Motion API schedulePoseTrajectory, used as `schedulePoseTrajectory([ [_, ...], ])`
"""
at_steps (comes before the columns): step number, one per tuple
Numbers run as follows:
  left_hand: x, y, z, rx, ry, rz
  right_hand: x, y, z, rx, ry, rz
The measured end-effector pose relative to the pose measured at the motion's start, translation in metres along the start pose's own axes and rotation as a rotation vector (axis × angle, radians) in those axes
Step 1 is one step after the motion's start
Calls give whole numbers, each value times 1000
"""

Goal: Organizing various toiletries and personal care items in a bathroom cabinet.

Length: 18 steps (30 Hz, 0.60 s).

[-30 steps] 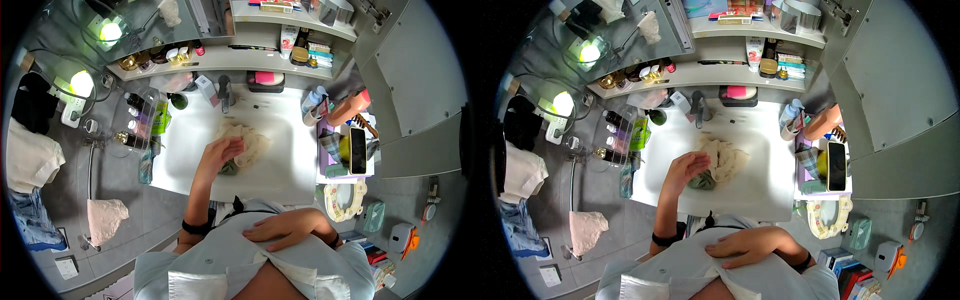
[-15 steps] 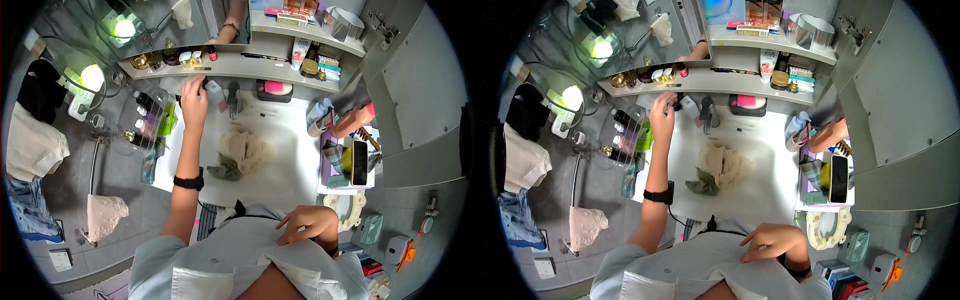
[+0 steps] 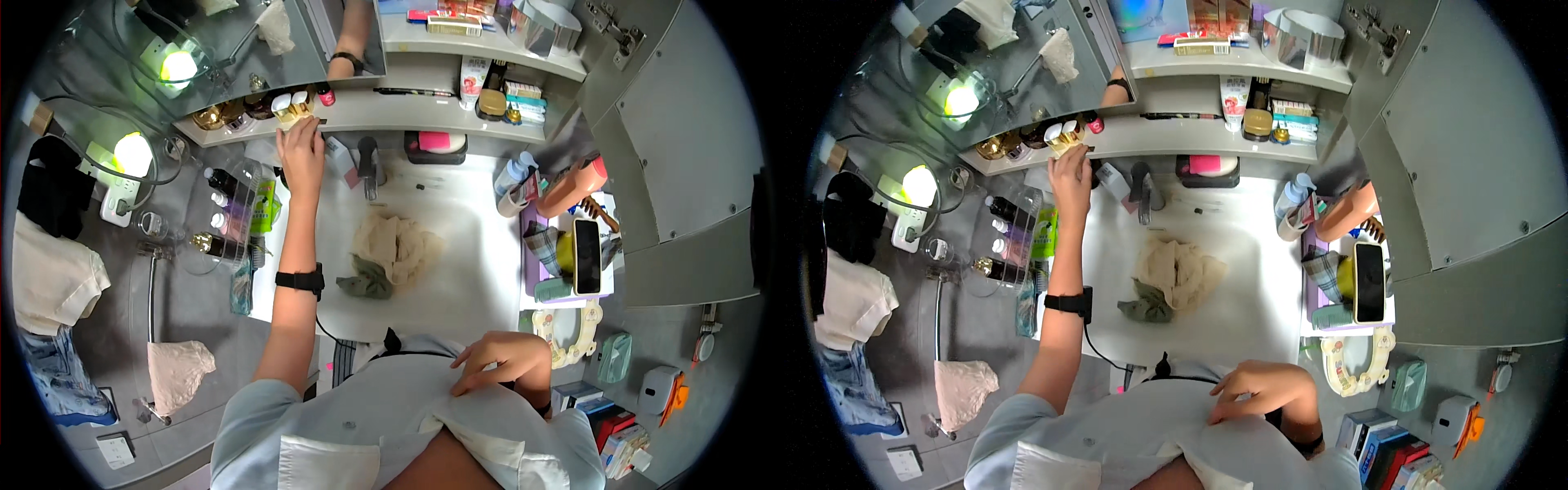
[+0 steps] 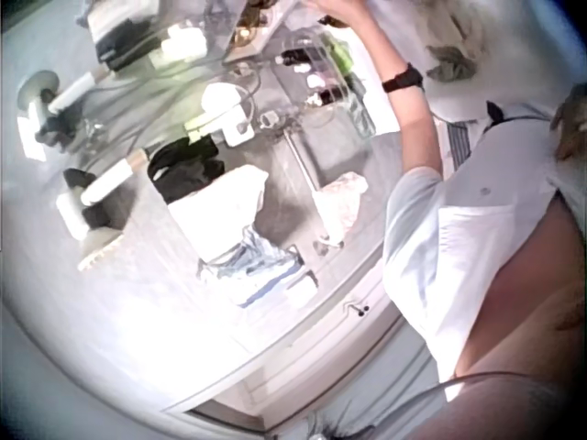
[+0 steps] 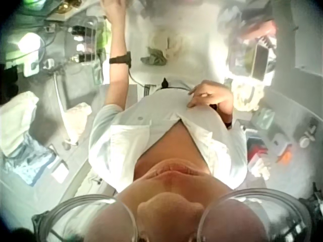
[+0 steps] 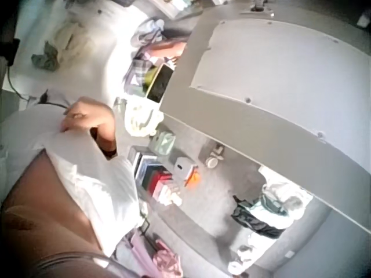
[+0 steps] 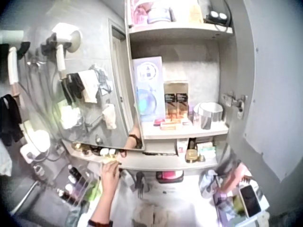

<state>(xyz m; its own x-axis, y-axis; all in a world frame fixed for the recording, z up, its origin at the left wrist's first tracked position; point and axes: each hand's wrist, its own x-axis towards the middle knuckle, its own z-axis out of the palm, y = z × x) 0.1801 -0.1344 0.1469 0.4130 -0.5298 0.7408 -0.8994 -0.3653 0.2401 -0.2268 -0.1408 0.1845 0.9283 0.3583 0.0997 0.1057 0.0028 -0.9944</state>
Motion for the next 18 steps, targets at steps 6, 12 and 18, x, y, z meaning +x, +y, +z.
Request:
schedulePoseTrajectory([
  [6, 3, -5, 0, -73, 45, 89, 4, 1, -1, -42, -8, -6],
  [12, 2, 12, -17, -63, 116, 106, 6, 1, -6, -52, -42, 24],
  [18, -52, 64, -49, -382, 137, -40, 7, 4, -10, 3, -5, 54],
])
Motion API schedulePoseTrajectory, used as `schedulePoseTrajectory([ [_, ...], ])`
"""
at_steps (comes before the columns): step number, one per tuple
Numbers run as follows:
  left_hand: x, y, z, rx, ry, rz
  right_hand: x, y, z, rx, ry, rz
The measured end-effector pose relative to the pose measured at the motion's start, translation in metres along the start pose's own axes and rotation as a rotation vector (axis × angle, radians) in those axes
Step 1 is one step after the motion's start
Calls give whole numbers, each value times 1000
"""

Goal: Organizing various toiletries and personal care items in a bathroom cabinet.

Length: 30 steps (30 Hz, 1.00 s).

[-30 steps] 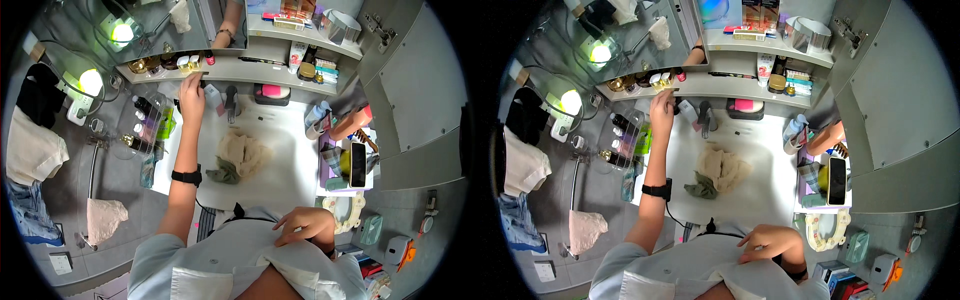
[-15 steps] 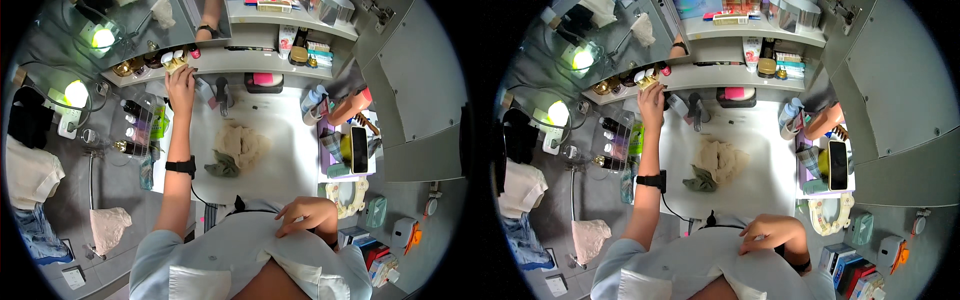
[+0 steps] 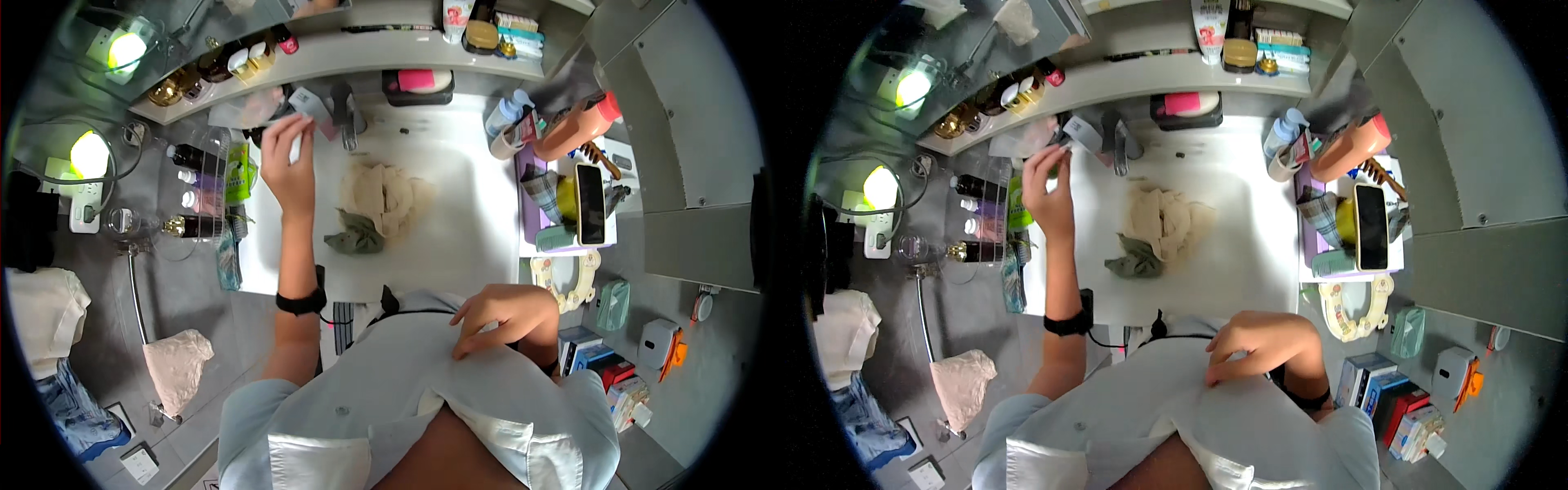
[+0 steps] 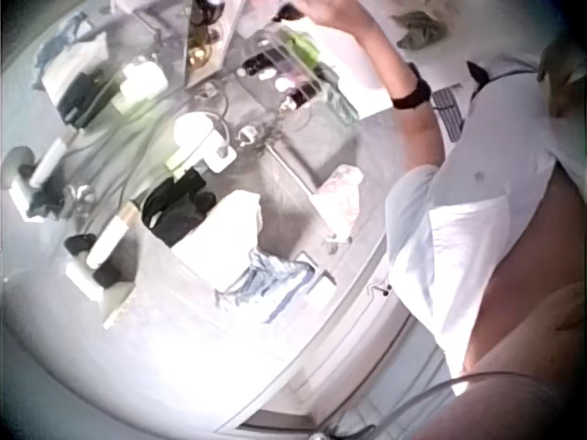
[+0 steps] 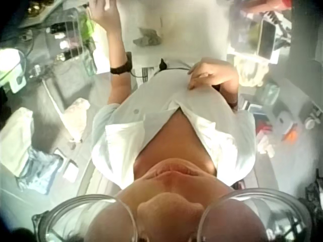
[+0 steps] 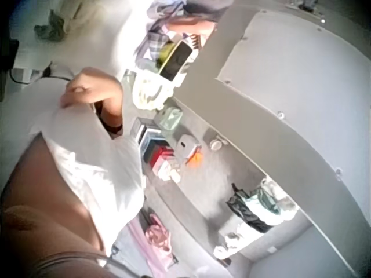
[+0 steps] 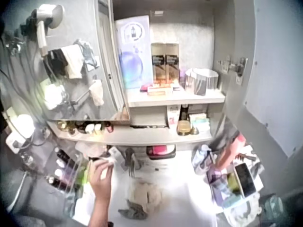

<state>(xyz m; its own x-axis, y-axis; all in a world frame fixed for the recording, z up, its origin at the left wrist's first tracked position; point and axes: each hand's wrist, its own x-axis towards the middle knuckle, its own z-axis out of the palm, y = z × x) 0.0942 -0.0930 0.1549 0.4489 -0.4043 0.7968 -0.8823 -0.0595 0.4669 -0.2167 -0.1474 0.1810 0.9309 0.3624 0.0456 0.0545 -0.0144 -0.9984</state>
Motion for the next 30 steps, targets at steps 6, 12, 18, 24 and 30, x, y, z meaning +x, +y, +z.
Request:
schedulePoseTrajectory([
  [6, -99, 14, -24, -253, -115, -573, 6, 11, -2, 12, -39, 127],
  [12, -172, 13, -60, -560, 112, -1162, 34, 114, -22, 23, 271, 475],
  [18, -199, 23, -104, -618, 244, -1532, 132, 238, -12, -227, 390, 516],
  [24, -191, 51, -134, -734, 268, -1508, 167, 311, 28, -708, 369, 527],
  [30, -197, 71, -153, -701, 347, -1501, 176, 330, 38, -945, 243, 792],
])
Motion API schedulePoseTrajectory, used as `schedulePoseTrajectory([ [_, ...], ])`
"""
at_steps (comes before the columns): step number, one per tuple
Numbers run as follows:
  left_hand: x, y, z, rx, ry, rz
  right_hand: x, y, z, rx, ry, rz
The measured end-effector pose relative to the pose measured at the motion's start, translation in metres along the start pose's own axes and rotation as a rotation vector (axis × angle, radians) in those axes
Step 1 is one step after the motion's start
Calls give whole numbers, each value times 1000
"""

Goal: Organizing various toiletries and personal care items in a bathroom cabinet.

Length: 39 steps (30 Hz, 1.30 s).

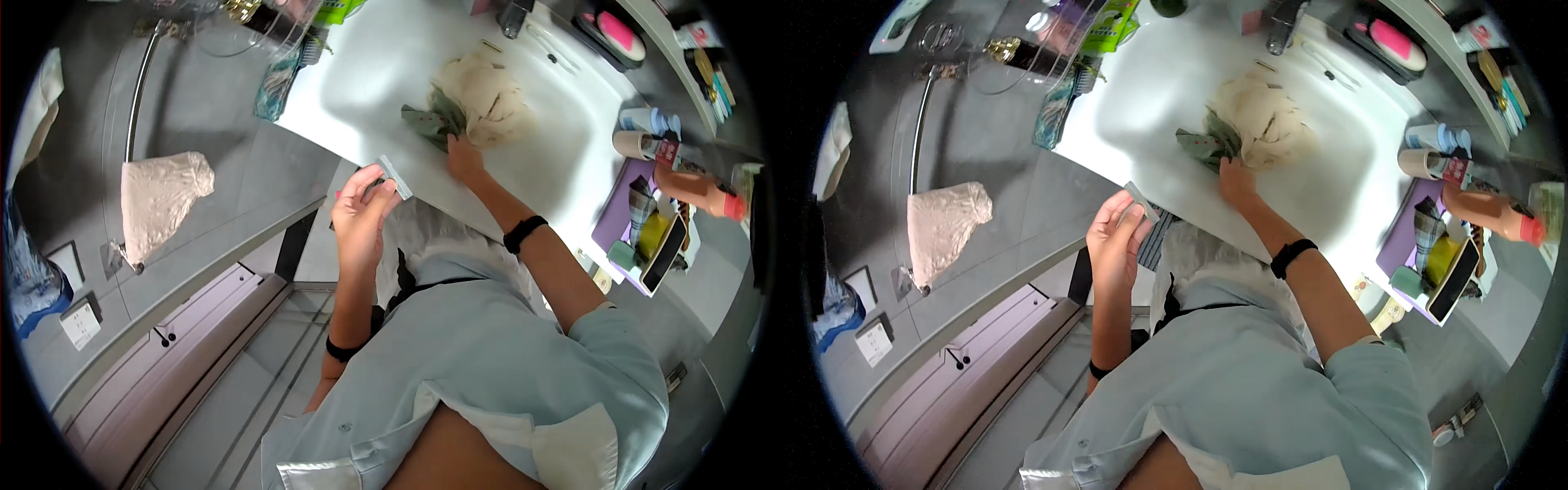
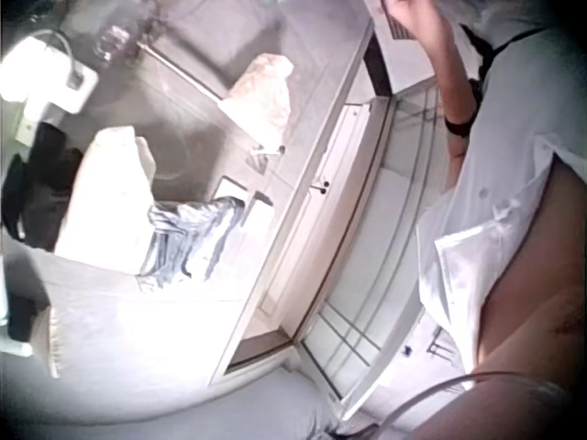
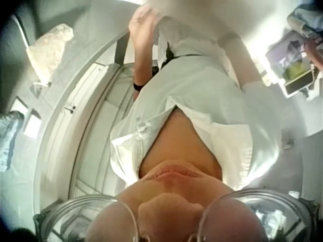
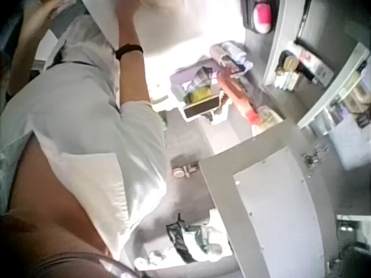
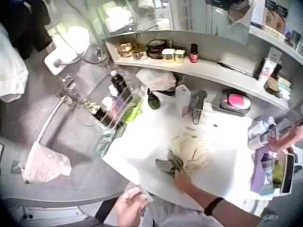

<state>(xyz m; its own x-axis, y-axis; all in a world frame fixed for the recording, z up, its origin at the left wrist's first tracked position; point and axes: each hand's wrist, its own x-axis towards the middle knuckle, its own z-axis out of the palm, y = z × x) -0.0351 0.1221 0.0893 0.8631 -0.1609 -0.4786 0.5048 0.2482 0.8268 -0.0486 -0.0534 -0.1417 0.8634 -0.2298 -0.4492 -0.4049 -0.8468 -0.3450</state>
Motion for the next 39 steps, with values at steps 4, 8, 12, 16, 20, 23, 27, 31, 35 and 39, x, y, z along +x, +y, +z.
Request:
schedulePoseTrajectory([
  [4, -5, -1, -3, 11, -1, 14, 4, -9, -15, 37, 41, -46],
  [8, 0, -6, -1, 5, -20, -17, 1, -14, -48, 385, 362, -38],
  [12, 15, -9, -5, 11, -55, -34, -35, -9, -117, 537, 458, -58],
  [16, 28, 0, 11, 67, -169, -67, -113, 10, -188, 1217, 412, -261],
  [20, 40, -1, 31, 105, -274, -66, -179, 28, -215, 1262, 539, -189],
  [23, 41, 1, 53, 139, -382, -104, -207, 35, -205, 1293, 667, -54],
  [27, 36, -4, 78, 224, -484, -157, -217, 23, -197, 1348, 853, 26],
  [31, 27, -8, 95, 359, -594, -121, -216, 5, -205, 1400, 851, -41],
  [35, 13, -13, 106, 398, -647, -62, -216, -8, -204, 1483, 782, -108],
  [39, -3, -3, 112, 446, -712, -82, -220, -16, -205, 1475, 705, -173],
])
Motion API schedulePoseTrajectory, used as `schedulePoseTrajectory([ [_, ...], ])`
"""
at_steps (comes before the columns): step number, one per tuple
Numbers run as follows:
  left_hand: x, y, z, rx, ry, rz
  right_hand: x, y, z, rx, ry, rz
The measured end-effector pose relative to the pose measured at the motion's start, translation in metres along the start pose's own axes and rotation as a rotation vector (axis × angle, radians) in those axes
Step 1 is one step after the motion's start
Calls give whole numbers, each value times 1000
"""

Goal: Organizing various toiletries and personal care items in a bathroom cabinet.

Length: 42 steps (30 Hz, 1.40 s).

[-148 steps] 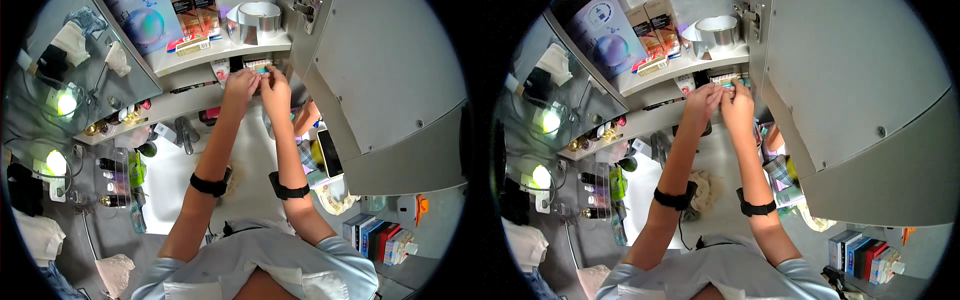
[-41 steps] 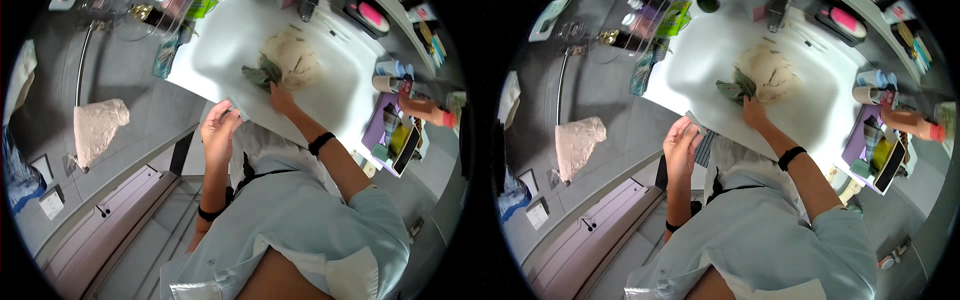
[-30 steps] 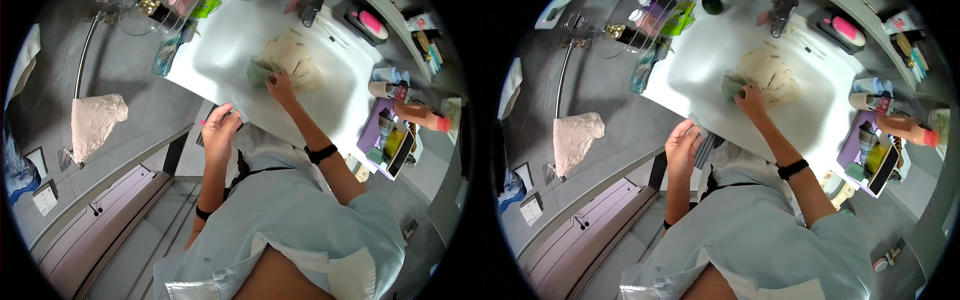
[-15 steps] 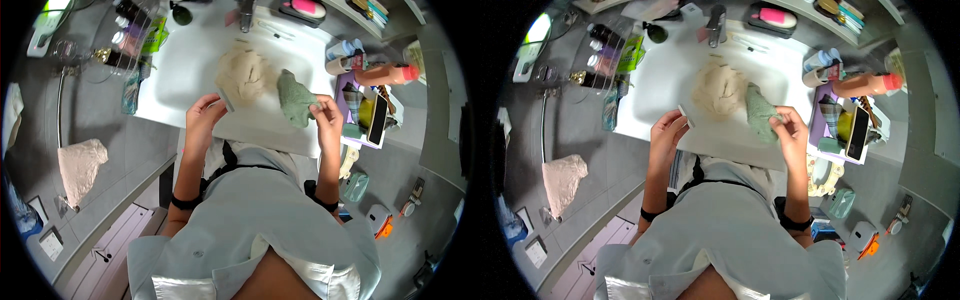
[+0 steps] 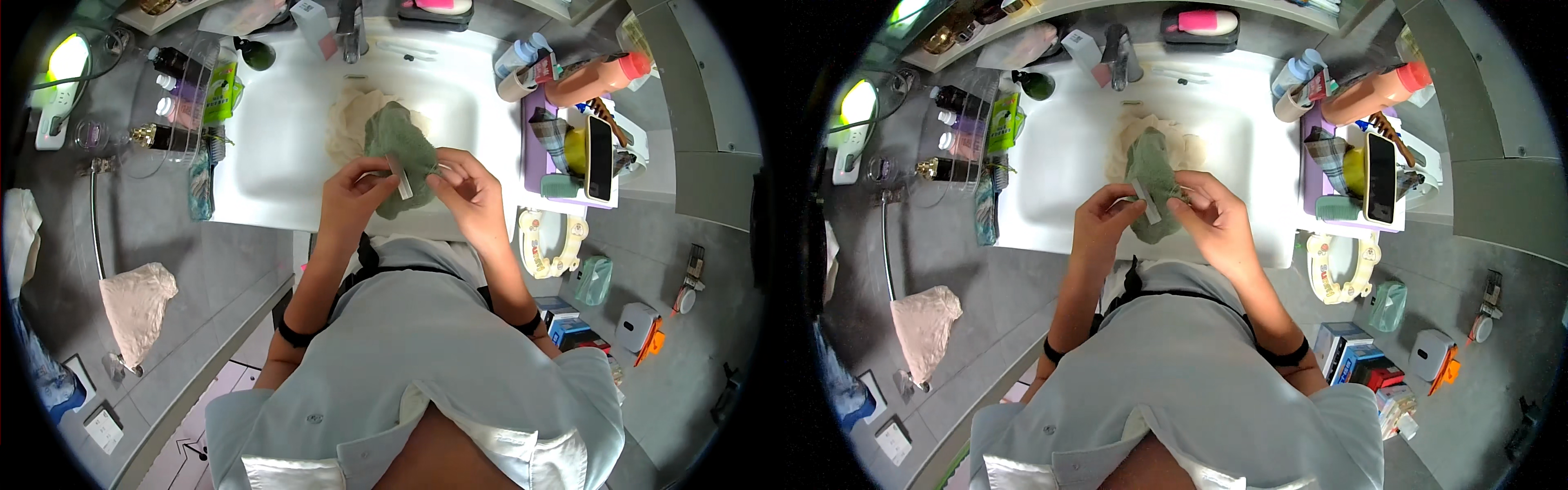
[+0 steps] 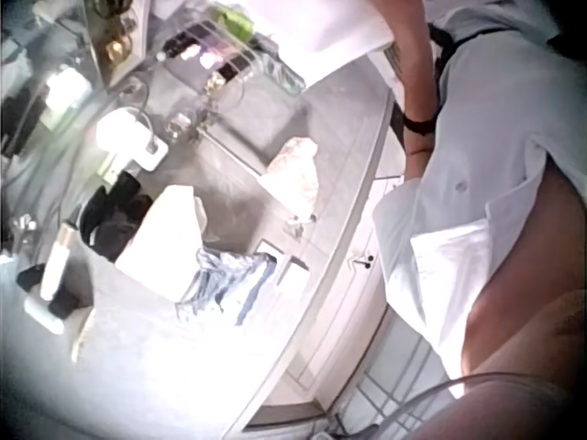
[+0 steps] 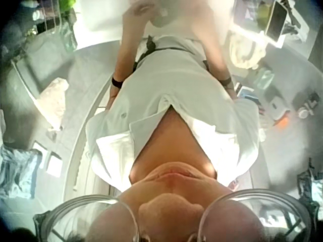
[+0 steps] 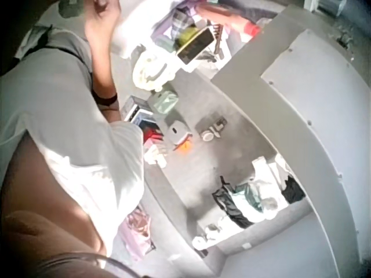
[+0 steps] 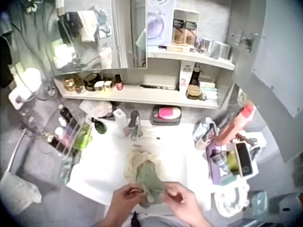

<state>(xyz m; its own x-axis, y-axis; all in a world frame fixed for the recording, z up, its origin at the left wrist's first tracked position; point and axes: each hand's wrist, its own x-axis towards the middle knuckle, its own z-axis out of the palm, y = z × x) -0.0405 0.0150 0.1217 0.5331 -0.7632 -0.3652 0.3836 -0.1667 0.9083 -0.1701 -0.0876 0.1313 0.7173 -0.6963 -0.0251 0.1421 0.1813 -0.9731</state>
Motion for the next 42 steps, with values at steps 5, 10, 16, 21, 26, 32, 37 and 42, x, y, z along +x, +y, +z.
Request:
schedulePoseTrajectory([
  [5, -7, 1, 7, -26, 0, 32, -3, 1, -6, -57, -90, 70],
  [10, -9, -3, 7, 38, -32, 49, 2, -1, -8, -30, -66, 59],
  [16, -10, -1, 12, 84, -54, 106, 3, -4, -9, 39, -64, 157],
  [21, -11, 2, 17, 76, -69, 148, 5, 0, -15, -31, -43, 94],
  [26, -10, 8, 20, 72, -20, 166, 9, 0, -23, -19, 17, -1],
  [32, -6, 7, 22, -36, 13, 98, 8, -5, -30, 27, 91, -63],
  [37, -4, 11, 26, -299, -68, -35, 11, -7, -24, -72, 100, -131],
  [42, -2, 15, 27, -180, -49, 8, 14, -13, -23, -289, 37, -195],
])
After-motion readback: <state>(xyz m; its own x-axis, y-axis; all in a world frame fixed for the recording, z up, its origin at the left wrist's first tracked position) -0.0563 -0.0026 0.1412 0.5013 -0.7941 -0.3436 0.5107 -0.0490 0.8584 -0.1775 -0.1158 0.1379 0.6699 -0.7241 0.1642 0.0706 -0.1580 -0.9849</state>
